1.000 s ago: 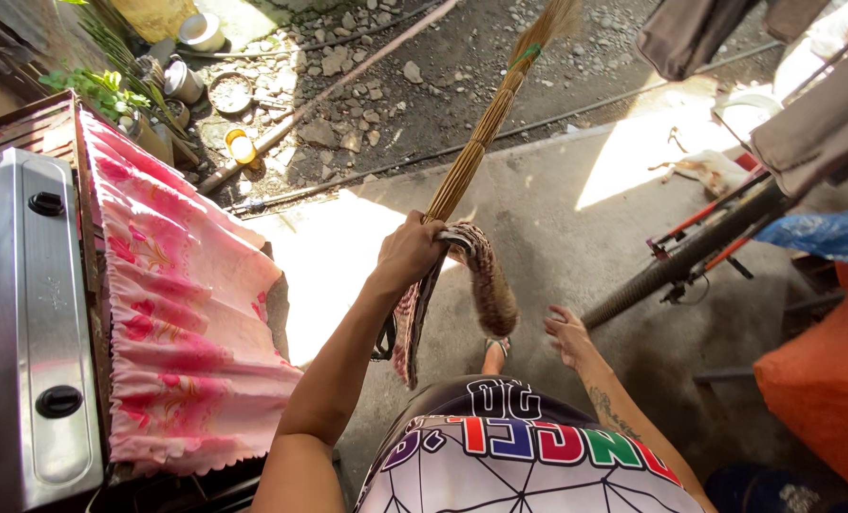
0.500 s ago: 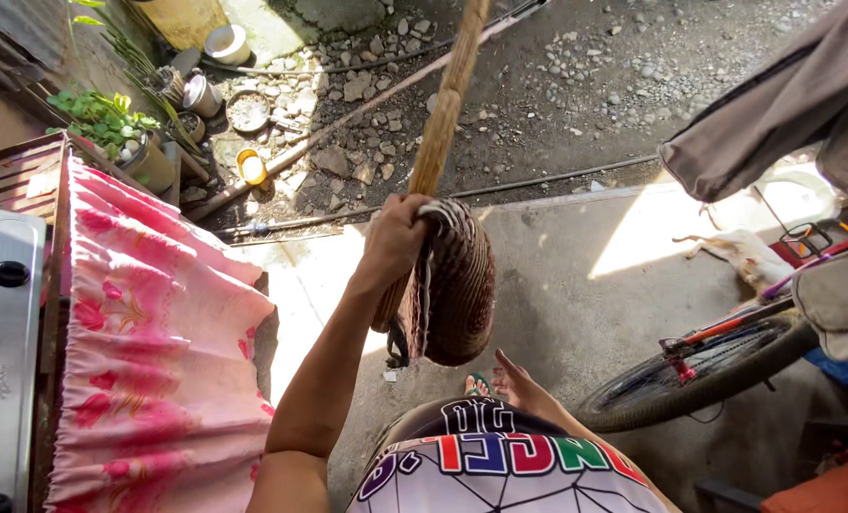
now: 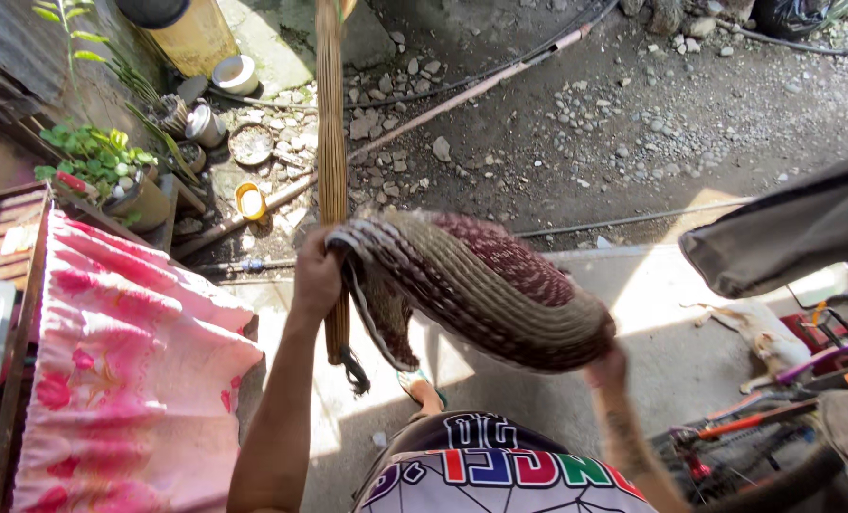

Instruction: The person picks up two mats, uses a broom to beat dust out of each one by hand, and then folds them on the ground.

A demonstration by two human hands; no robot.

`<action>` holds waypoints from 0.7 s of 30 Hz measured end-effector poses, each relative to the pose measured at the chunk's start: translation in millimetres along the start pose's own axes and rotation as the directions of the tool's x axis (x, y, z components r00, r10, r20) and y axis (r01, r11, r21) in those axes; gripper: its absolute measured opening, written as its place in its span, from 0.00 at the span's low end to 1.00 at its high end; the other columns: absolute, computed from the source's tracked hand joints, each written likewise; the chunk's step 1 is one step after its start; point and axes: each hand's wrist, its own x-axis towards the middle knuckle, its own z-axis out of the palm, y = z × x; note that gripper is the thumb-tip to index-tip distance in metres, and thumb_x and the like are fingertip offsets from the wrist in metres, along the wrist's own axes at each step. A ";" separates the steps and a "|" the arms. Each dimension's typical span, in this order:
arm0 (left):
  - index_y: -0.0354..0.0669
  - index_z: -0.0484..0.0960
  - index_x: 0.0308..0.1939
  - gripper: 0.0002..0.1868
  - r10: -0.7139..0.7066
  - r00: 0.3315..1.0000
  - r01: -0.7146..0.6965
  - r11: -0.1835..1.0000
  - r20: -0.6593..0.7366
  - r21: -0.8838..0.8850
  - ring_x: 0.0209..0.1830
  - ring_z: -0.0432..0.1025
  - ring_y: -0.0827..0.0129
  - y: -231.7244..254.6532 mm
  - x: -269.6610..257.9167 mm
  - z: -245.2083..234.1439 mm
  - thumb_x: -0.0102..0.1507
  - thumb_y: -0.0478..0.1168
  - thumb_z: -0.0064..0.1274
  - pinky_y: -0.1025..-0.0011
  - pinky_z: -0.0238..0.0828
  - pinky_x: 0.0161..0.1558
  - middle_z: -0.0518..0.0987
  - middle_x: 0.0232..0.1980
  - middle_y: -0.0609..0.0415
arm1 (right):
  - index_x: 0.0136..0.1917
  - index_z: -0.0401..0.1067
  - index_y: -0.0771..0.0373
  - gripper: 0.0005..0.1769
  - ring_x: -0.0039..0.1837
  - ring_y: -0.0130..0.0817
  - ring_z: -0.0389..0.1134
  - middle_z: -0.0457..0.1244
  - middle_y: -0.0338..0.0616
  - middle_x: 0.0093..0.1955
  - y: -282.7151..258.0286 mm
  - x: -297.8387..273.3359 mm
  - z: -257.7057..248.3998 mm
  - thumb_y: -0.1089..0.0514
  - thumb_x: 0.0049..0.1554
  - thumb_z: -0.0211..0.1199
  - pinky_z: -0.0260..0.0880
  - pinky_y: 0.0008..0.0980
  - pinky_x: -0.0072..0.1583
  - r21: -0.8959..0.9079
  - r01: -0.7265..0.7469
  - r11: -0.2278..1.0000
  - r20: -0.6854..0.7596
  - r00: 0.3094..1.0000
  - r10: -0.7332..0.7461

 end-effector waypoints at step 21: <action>0.58 0.53 0.80 0.54 -0.574 0.819 0.569 0.815 0.016 0.109 0.32 0.73 0.65 -163.3 59.6 -31.8 0.55 0.38 0.66 0.67 0.74 0.34 0.81 0.45 0.43 | 0.54 0.75 0.69 0.08 0.42 0.31 0.70 0.68 0.43 0.45 43.4 433.9 187.0 0.62 0.67 0.59 0.72 0.33 0.44 -0.777 -0.177 0.604 -0.061 0.976 0.208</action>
